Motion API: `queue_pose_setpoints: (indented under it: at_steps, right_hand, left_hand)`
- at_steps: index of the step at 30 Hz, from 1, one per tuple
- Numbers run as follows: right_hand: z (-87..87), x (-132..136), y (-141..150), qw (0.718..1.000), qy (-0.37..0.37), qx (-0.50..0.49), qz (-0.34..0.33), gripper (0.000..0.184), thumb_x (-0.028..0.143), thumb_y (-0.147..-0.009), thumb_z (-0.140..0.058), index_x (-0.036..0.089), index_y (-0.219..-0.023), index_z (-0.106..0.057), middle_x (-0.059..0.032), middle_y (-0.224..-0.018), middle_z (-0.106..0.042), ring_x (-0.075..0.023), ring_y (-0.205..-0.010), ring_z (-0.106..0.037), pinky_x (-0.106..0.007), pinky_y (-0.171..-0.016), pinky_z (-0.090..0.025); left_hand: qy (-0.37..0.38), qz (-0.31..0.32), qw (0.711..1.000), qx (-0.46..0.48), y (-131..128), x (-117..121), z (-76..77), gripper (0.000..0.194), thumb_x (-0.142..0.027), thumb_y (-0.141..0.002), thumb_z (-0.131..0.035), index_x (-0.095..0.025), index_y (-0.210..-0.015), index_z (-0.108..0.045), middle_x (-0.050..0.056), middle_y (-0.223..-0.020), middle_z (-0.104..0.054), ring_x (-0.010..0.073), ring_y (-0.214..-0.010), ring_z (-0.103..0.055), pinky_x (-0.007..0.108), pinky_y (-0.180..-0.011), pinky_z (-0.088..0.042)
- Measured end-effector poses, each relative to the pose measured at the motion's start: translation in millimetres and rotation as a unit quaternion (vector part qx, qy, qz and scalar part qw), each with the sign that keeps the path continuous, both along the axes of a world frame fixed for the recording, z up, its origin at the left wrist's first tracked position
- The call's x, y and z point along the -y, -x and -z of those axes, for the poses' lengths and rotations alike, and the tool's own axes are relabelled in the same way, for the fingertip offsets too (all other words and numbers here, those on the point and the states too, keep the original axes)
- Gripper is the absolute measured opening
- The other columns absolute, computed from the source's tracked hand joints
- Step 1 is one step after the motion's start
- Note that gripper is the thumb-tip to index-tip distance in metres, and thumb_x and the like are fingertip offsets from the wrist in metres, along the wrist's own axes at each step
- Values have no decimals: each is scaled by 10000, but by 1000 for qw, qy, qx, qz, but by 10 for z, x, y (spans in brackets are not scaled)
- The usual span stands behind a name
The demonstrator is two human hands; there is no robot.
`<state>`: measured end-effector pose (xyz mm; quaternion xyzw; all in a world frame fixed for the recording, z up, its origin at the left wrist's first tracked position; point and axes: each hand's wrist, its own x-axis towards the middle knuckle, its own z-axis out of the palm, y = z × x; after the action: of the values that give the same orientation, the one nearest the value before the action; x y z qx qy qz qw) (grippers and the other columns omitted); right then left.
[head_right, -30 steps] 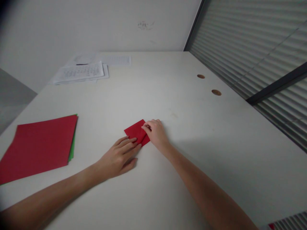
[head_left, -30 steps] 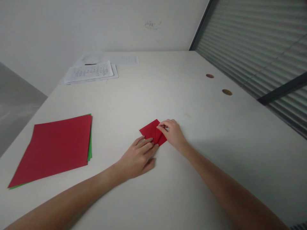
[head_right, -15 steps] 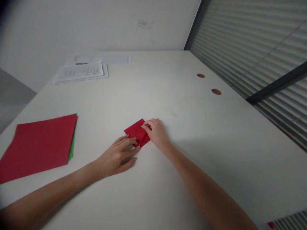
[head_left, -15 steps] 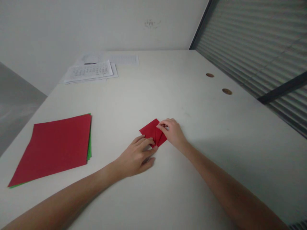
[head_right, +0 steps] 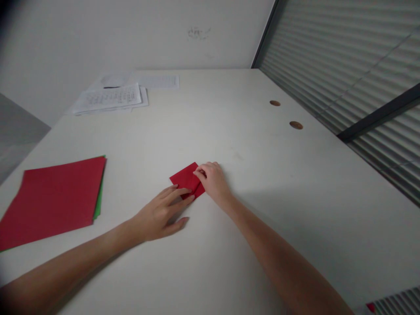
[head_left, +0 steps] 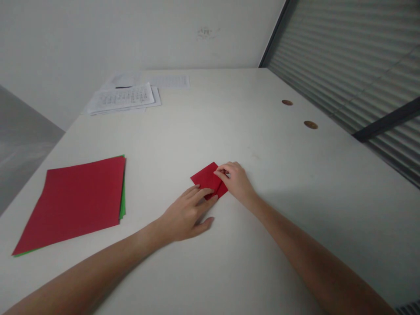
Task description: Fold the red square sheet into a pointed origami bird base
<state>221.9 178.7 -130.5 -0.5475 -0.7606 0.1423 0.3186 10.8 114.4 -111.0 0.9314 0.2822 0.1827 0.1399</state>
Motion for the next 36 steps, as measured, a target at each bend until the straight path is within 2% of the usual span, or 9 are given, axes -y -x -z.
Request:
queue_pose_setpoints:
  at_steps: [6, 11, 13, 17, 20, 24, 28, 36]
  right_hand:
    - [-17, 3, -2, 1000, 3, -2, -2, 149, 174, -857, -657, 213, -714, -641, -32, -747, -679, -194, -730, -572, -344, -740, -430]
    - [-5, -1, -12, 1000, 6, -10, 2, 151, 179, -858, -652, 218, -712, -645, -33, -757, -683, -196, -737, -581, -344, -726, -435]
    - [3, -2, -11, 1000, 6, -11, 4, 152, 184, -856, -654, 220, -708, -647, -34, -758, -684, -198, -740, -584, -346, -726, -437]
    - [8, -1, -7, 1000, 6, -10, 6, 141, 172, -844, -667, 215, -711, -649, -37, -759, -685, -201, -745, -580, -345, -727, -438]
    - [8, 4, -12, 1000, 6, -8, 0, 140, 172, -850, -661, 216, -718, -648, -34, -765, -684, -199, -753, -577, -345, -740, -434]
    - [14, 17, -33, 1000, -1, -1, -15, 134, 185, -868, -642, 216, -738, -647, -36, -783, -680, -201, -781, -568, -346, -765, -426]
    - [27, 29, -51, 1000, -6, 4, -23, 129, 193, -880, -624, 215, -756, -652, -41, -802, -676, -203, -799, -566, -348, -786, -423]
    - [31, 30, -31, 1000, -4, 2, -3, 151, 215, -892, -602, 221, -746, -643, -44, -789, -667, -209, -787, -571, -355, -771, -430]
  left_hand:
    - [11, 18, 999, 26, 19, -7, 42, 495, -337, -905, -554, -113, -1345, -517, 175, -1325, -568, 305, -1264, -518, 503, -1096, -416]
    - [120, -41, 987, 97, 55, -74, 45, 436, -150, -858, -517, -159, -1293, -542, 110, -1227, -658, 227, -1177, -604, 408, -1046, -488]
    - [134, -51, 984, 102, 63, -94, 49, 450, -87, -831, -481, -173, -1266, -557, 95, -1188, -676, 211, -1139, -623, 397, -1034, -495]
    - [90, -19, 992, 82, 65, -89, 63, 477, -96, -848, -487, -180, -1315, -534, 117, -1252, -638, 235, -1189, -584, 432, -1044, -478]
    - [48, 16, 996, 67, 64, -66, 67, 384, -188, -896, -528, -170, -1276, -580, 131, -1248, -624, 254, -1224, -551, 452, -1063, -453]
    - [12, 26, 999, 41, 58, -44, 51, 330, -297, -925, -540, -169, -1217, -627, 139, -1261, -583, 279, -1209, -544, 473, -1047, -455]
    - [0, 32, 999, 19, 49, -34, 34, 338, -323, -936, -520, -168, -1218, -624, 148, -1302, -541, 290, -1209, -532, 477, -1044, -451]
    - [6, 31, 999, 9, 20, -18, -11, 318, -308, -937, -504, -164, -1196, -620, 145, -1237, -564, 287, -1162, -544, 482, -1017, -463]
